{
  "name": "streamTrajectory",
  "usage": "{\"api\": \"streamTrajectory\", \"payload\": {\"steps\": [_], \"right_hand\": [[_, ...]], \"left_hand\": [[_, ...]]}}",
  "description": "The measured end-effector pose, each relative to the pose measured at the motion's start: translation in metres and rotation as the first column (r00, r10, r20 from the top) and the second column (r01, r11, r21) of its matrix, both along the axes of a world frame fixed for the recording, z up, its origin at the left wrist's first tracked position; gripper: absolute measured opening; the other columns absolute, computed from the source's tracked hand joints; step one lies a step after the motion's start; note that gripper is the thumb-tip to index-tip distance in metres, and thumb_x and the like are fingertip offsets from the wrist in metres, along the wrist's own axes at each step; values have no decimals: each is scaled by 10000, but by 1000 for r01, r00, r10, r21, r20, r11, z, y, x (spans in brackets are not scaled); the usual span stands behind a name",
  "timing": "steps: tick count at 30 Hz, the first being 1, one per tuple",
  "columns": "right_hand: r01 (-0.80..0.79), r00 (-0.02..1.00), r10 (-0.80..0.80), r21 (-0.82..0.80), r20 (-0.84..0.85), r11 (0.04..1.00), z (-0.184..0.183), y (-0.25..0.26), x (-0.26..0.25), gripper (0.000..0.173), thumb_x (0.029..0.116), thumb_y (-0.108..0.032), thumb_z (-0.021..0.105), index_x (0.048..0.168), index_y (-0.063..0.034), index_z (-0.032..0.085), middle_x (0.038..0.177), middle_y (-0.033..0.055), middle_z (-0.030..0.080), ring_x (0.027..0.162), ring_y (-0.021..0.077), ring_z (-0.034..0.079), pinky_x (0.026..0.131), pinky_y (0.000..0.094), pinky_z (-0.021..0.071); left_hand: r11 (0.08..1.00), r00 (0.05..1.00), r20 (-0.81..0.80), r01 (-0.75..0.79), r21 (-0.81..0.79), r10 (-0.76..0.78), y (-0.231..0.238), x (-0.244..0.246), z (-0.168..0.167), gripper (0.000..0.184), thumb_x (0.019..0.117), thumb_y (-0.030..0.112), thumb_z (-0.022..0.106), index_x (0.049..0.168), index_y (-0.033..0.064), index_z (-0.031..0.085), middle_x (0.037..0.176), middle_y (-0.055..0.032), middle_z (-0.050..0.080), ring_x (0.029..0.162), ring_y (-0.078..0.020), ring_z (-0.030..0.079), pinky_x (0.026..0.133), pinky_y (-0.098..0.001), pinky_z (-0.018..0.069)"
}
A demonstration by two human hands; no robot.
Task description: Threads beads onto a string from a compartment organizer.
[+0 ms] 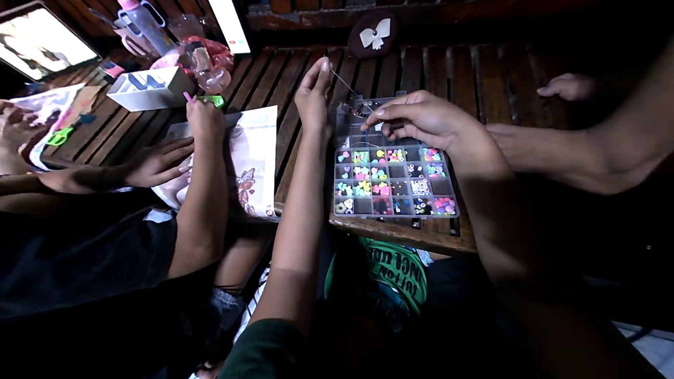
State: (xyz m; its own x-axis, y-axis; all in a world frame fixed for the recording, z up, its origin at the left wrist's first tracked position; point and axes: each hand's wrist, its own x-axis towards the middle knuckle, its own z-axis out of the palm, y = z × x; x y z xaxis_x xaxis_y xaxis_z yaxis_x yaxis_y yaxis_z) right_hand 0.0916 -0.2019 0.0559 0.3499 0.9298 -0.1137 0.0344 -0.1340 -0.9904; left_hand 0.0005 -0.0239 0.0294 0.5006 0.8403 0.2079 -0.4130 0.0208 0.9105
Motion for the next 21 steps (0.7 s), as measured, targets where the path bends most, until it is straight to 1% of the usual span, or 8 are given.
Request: {"api": "streamTrajectory", "payload": {"steps": [2, 4, 6, 8, 10, 12, 15, 21], "right_hand": [[-26, 999, 26, -13, 31, 1000, 0, 0, 0, 292, 1080, -158, 490, 980, -97, 757, 967, -21, 753, 740, 19, 639, 661, 189, 524], [-52, 997, 53, -27, 54, 998, -1, -1, 1, 279, 1079, -149, 498, 971, -84, 746, 921, -29, 746, 730, 14, 638, 661, 182, 527], [-49, 997, 52, -45, 61, 998, -2, 0, 1, 265, 1076, -142, 505, 976, -75, 741, 900, -22, 744, 731, 21, 644, 667, 185, 530], [-42, 997, 45, -57, 61, 997, -2, 0, 1, 262, 1078, -137, 503, 981, -69, 736, 889, -17, 740, 726, 24, 645, 670, 185, 534], [-42, 997, 46, -65, 60, 997, -2, 0, 2, 262, 1079, -133, 499, 985, -67, 735, 893, -17, 742, 724, 20, 643, 667, 178, 531], [-48, 997, 52, -68, 59, 997, -1, 0, 1, 265, 1079, -133, 498, 988, -65, 738, 900, -15, 742, 727, 21, 645, 669, 177, 531], [-57, 996, 61, -63, 62, 996, -1, -1, 1, 262, 1077, -133, 505, 981, -71, 740, 907, -22, 746, 731, 15, 646, 667, 174, 530], [-61, 994, 67, -79, 81, 995, -3, 0, 2, 233, 1061, -126, 538, 994, -73, 755, 926, -11, 749, 742, 23, 645, 675, 180, 526]], "left_hand": [[1000, 1000, 1, 1, -2, -1, 0, 0, 0, 227, 1054, 145, 568, 1220, 11, 646, 1057, -37, 673, 908, -56, 603, 773, -214, 492], [1000, 1000, 5, -1, -10, 1, 1, 0, 0, 227, 1054, 142, 567, 1225, 15, 647, 1032, -30, 671, 831, -41, 582, 702, -195, 467], [1000, 1000, 27, -1, -20, 2, 2, 1, 0, 213, 1054, 136, 565, 1215, 22, 647, 952, -9, 652, 707, -29, 534, 616, -182, 442], [1000, 999, 45, 8, -29, -7, 3, 0, 0, 205, 1055, 134, 562, 1210, 25, 641, 920, 2, 637, 664, -28, 511, 596, -181, 437], [1000, 999, 53, 12, -29, -11, 3, 0, 0, 201, 1055, 134, 561, 1206, 26, 640, 900, 11, 620, 637, -23, 489, 579, -175, 431], [1000, 998, 55, 1, -30, 0, 3, 0, 1, 195, 1056, 126, 559, 1198, 20, 641, 894, 12, 634, 611, -10, 478, 554, -168, 415], [1000, 999, 49, -8, -19, 9, 5, 1, 0, 209, 1059, 126, 551, 1213, 15, 638, 926, 3, 635, 610, -8, 459, 546, -168, 393], [999, 998, 58, -3, -37, 5, 5, 0, 0, 207, 1056, 120, 555, 1215, 17, 637, 939, 1, 641, 597, -11, 455, 539, -168, 394]]}}
